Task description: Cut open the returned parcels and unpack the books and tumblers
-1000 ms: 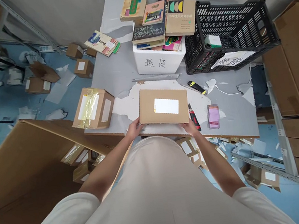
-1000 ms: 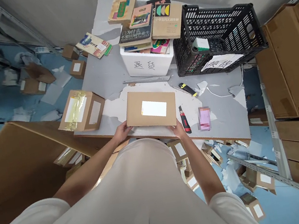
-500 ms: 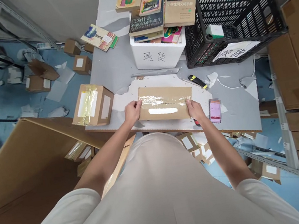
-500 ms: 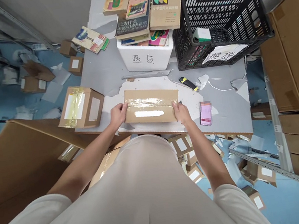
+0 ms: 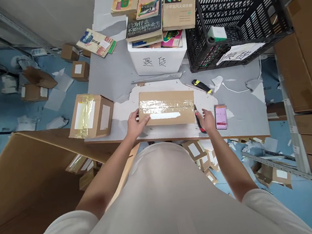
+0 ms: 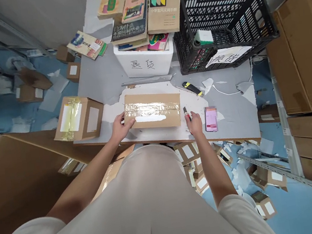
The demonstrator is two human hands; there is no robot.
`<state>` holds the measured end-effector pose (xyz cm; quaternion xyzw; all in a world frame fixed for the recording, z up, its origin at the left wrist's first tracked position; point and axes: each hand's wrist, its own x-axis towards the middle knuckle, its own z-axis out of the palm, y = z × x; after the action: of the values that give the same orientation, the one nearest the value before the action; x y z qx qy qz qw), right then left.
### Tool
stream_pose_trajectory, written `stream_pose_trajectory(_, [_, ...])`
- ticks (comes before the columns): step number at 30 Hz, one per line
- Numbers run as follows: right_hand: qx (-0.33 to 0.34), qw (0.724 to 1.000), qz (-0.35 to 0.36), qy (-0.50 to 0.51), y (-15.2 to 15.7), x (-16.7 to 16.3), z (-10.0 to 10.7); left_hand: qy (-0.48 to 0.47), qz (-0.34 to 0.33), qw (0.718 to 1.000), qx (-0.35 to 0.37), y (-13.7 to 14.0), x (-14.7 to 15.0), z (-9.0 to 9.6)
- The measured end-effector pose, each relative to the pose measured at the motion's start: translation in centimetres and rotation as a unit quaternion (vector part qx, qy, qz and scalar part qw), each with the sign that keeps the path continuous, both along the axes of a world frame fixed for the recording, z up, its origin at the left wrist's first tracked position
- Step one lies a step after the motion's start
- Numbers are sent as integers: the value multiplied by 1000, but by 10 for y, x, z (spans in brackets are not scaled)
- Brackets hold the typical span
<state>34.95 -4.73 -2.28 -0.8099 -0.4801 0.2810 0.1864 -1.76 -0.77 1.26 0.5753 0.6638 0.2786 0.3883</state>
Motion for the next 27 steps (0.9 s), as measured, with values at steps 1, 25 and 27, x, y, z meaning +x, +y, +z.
stream_pose_trajectory(1, [-12, 999, -9, -29, -7, 4, -10, 5, 0, 1000, 10, -2, 1, 0])
stream_pose_trajectory(25, [-3, 806, 586, -83, 104, -129, 119, 154, -257, 922, 247, -24, 16, 1])
stream_pose_trajectory(27, [-21, 790, 603, -107, 105, -128, 122, 180, -256, 910, 270, -25, 17, 0])
